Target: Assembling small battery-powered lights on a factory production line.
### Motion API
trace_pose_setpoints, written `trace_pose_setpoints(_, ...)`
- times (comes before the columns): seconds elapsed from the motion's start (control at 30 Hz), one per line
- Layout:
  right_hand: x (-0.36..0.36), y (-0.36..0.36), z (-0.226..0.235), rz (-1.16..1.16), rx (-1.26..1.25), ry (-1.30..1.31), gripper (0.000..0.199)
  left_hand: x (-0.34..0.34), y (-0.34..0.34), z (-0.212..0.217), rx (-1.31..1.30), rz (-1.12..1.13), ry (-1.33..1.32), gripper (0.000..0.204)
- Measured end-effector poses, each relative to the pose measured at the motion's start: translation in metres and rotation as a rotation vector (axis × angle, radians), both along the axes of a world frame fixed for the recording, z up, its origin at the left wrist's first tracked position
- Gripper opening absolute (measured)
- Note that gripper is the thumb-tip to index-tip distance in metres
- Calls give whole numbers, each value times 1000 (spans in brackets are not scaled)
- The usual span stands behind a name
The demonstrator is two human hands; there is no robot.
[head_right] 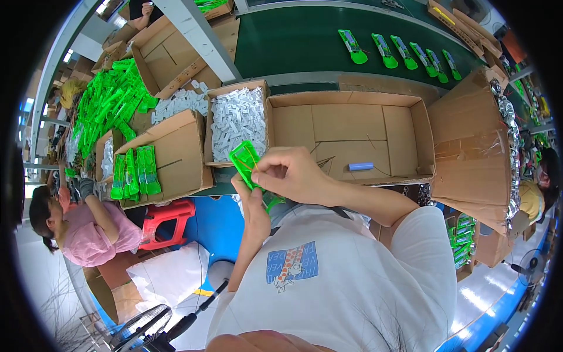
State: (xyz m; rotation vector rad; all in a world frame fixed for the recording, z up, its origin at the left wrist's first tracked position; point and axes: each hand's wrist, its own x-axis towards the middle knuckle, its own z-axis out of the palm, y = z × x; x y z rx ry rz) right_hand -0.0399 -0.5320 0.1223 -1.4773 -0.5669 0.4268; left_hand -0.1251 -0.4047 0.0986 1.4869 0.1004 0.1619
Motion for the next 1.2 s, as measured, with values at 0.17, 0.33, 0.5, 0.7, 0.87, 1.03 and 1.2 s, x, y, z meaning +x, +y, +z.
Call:
trace_pose_setpoints(0.17,-23,5,-17,-253,-228,-653,18,4,10,-24,-169,29,-3,35)
trace_pose_setpoints(0.33,2,-11,-28,110,-155,-776,12,0,15,-17,-274,57,176,35)
trace_pose_setpoints(0.5,19,-30,-39,37,-556,-715,21,-12,26,-11,-541,-75,97,34)
trace_pose_setpoints(0.7,24,-29,-40,276,-449,-539,23,-18,11,-15,-537,-132,272,34)
trace_pose_setpoints(0.87,30,-37,-30,304,-424,-276,24,-12,4,-30,-546,-104,144,32)
trace_pose_setpoints(1.03,38,-33,2,-183,-248,-882,28,11,2,-32,-472,-49,75,33)
trace_pose_setpoints(1.2,34,-26,12,205,-91,-1417,32,10,5,-18,-371,-258,101,45)
